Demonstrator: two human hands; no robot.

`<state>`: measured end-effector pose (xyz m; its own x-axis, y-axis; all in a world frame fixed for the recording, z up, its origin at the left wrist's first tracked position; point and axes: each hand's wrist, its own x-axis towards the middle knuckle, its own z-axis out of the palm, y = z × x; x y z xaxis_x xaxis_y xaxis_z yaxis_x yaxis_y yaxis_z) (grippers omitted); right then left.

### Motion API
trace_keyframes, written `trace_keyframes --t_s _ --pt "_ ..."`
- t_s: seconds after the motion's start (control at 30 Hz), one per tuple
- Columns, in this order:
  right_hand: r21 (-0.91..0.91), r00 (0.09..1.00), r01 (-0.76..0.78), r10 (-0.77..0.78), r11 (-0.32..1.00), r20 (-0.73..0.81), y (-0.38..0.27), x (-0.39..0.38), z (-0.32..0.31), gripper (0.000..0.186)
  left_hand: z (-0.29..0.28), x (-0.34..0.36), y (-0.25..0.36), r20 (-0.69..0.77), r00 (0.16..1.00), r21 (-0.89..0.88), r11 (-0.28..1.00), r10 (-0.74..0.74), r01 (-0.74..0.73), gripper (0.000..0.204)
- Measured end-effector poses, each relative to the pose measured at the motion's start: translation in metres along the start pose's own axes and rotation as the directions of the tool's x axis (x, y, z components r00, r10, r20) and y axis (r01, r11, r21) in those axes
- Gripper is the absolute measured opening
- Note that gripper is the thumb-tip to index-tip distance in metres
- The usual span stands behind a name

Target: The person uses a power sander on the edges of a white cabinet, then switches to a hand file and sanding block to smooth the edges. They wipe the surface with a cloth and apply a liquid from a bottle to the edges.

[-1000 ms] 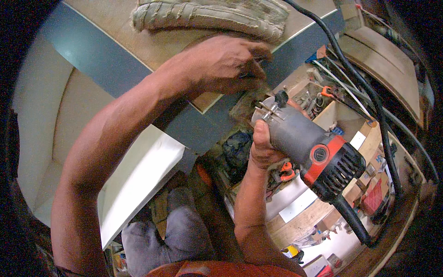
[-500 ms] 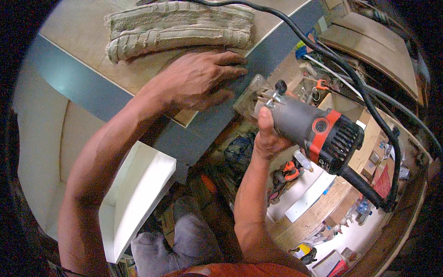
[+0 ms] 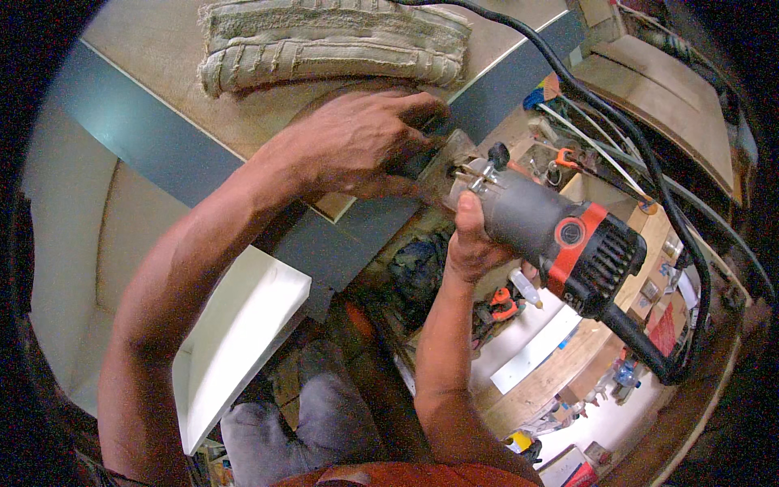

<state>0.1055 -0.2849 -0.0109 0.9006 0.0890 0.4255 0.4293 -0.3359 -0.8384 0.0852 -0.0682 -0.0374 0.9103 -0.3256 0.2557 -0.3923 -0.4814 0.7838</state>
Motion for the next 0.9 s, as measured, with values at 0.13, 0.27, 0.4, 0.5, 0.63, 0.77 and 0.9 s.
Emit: trace_keyframes --t_s 0.13,0.27,0.4,0.5,0.63,0.77,0.9 --pt "-0.022 1.0 -0.004 0.004 1.0 0.018 0.003 -0.004 -0.004 0.088 -0.008 0.007 -0.003 -0.006 0.999 0.015 0.999 0.043 -0.043 0.043" --pt "-0.048 1.0 0.013 -0.013 0.999 -0.004 -0.001 -0.005 -0.003 0.088 -0.008 0.008 -0.003 -0.016 0.998 0.028 0.998 0.057 -0.056 0.045" --pt "-0.04 0.999 0.021 -0.02 0.999 0.037 -0.005 -0.005 -0.001 0.087 -0.007 0.01 -0.009 -0.019 0.992 0.002 0.992 0.124 -0.124 0.043" --pt "-0.058 0.999 0.022 -0.02 0.998 0.037 -0.009 -0.005 0.003 0.085 -0.005 0.01 -0.013 -0.089 0.983 0.021 0.986 0.164 -0.163 0.041" --pt "-0.063 0.999 0.04 -0.04 0.997 0.015 -0.008 -0.005 0.004 0.082 -0.003 0.009 -0.011 -0.102 0.98 0.007 0.985 0.172 -0.172 0.04" --pt "-0.075 0.999 0.036 -0.033 0.997 0.036 -0.007 -0.004 0.004 0.079 -0.001 0.005 -0.008 -0.08 0.989 -0.01 0.992 0.123 -0.125 0.04" --pt "-0.106 0.999 0.018 -0.014 0.994 0.039 -0.011 -0.006 0.003 0.077 -0.001 0.009 -0.012 -0.091 0.979 0.004 0.983 0.183 -0.183 0.038"
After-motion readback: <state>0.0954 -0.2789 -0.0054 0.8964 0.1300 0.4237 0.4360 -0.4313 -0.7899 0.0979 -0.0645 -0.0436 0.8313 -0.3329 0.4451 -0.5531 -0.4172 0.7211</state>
